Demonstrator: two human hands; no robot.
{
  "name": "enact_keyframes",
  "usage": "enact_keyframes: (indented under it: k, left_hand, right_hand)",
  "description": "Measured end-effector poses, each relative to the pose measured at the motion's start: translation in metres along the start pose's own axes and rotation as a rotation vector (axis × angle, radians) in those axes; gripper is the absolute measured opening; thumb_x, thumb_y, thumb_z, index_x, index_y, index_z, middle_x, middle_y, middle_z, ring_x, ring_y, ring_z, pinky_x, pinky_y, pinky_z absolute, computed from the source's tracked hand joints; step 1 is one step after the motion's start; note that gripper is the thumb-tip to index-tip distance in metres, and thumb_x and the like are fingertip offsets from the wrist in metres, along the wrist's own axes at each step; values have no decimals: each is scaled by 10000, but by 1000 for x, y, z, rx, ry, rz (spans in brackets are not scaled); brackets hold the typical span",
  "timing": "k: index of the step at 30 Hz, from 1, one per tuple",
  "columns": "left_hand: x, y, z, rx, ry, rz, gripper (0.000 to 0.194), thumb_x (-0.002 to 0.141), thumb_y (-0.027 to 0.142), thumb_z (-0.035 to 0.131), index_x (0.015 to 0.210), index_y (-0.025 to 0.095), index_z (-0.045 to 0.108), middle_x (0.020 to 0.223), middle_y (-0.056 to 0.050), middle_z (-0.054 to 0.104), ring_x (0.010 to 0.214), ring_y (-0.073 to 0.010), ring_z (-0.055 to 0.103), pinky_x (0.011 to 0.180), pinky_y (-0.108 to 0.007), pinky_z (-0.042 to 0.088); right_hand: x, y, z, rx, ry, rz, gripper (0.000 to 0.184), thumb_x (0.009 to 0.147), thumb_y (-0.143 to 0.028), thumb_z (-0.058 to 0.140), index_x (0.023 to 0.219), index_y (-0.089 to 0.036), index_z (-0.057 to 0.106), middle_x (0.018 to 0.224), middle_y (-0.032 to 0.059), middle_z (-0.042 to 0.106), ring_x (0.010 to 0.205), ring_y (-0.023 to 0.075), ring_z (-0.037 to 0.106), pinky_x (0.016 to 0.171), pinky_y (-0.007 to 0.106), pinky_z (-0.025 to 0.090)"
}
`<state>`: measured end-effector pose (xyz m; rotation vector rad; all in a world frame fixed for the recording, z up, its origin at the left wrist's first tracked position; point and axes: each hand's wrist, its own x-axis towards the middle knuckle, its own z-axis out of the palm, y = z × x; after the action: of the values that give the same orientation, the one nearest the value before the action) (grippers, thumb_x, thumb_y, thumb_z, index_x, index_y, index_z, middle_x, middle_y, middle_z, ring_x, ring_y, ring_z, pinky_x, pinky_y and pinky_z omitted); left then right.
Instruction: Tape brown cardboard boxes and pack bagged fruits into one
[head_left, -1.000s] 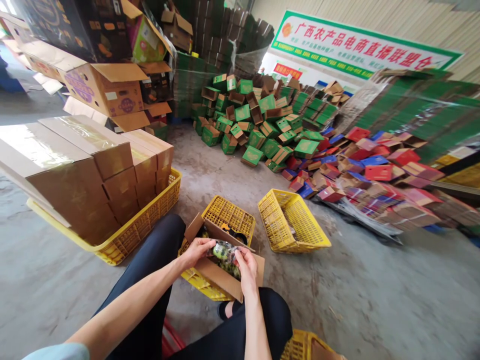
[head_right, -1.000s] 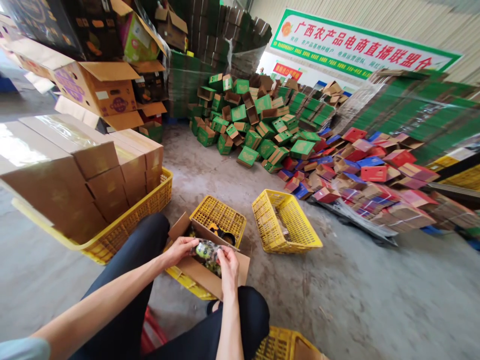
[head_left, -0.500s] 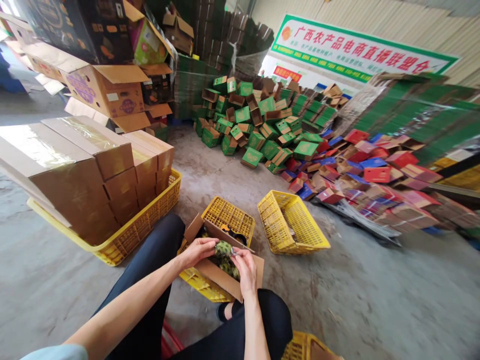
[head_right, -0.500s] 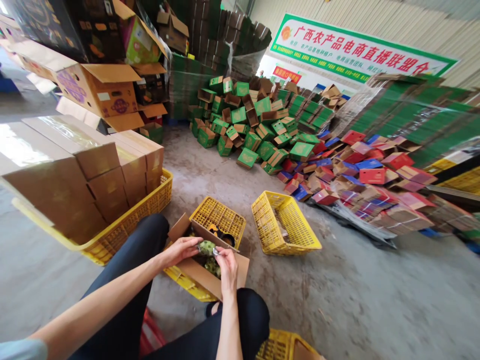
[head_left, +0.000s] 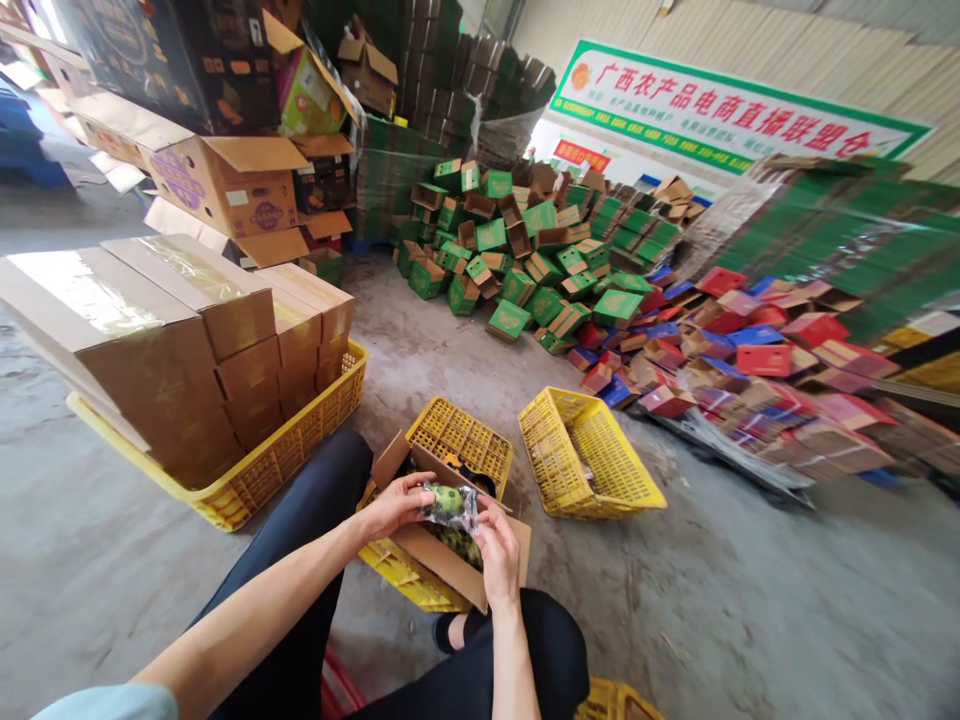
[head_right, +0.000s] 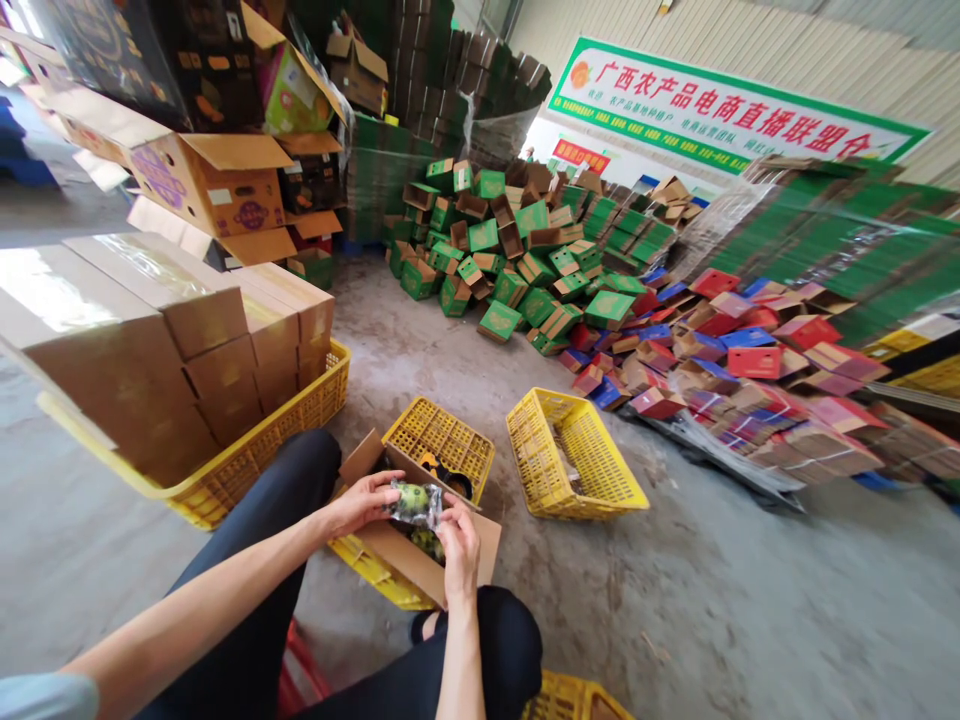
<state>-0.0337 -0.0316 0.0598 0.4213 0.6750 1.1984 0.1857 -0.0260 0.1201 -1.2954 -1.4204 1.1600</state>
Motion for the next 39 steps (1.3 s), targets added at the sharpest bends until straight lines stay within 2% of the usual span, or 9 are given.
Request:
enact_keyframes:
  k: [4,9,16,21,24,28,33,37,39]
  left_hand:
    - [0,0,2,-12,-50,33,826,647,273,978,1374,161,604,1199,-153,721,971,-234,732,870,-352,564]
    - [-1,0,1,3,-90,58,805,634,212,975,1362,186,634,1293,-157,690,1026,-235,720,914,-349,535]
    - [6,-7,-5,55,-159,101,722,594,170,981,1267,184,720,1314,-142,691,1153,-265,676,1064,-400,452]
    - [6,-9,-7,144,-166,97,741,634,225,973,1321,202,695,1293,-116,696,1159,-257,661,1069,-387,446]
    - [4,-12,-9,184,-115,58,738,682,316,955,1349,189,667,1285,-121,694,1114,-246,682,1034,-371,476]
    - [4,-16,-13,167,-28,-70,825,705,372,944,1420,170,586,1191,-141,725,1042,-254,726,972,-375,533]
    - [5,-13,-14,61,-13,-105,1026,670,242,957,1545,175,426,1040,-119,759,991,-257,756,973,-378,552]
    - [2,-8,-9,16,-15,-132,1108,669,164,921,1597,222,319,1098,-118,747,1043,-260,746,970,-390,551]
    - [0,-6,-7,9,-22,-123,1075,704,203,909,1596,270,313,1183,-123,721,1070,-265,737,965,-402,550]
  right_hand:
    - [1,0,2,288,-12,103,312,769,-440,766,991,-241,673,1179,89,738,1031,277,718,836,389,591]
    - [2,2,4,222,-5,135,548,755,-504,832,1208,-232,687,1179,106,760,1061,289,725,895,409,596]
    - [5,6,3,52,-57,96,526,712,-591,848,1062,-200,801,1086,108,799,1044,330,730,973,456,569]
    - [8,15,-1,22,-22,86,499,728,-604,829,1029,-206,816,1063,98,804,1039,329,725,987,462,555]
    - [8,19,-3,36,-7,82,477,733,-586,829,1025,-210,813,1066,94,801,1039,319,720,990,450,548]
    - [9,20,-3,48,-33,62,434,739,-557,831,1010,-218,812,1087,94,795,1065,317,712,1009,457,537]
    - [10,18,-1,41,-100,-9,309,756,-505,824,892,-228,814,1137,105,780,1148,329,688,1076,492,490]
    - [11,19,1,-31,-139,-88,197,797,-429,779,744,-240,798,1131,109,772,1210,331,662,1107,507,458]
    - [11,19,2,-106,-160,-132,206,822,-386,739,680,-245,786,1154,114,765,1267,335,630,1127,514,435]
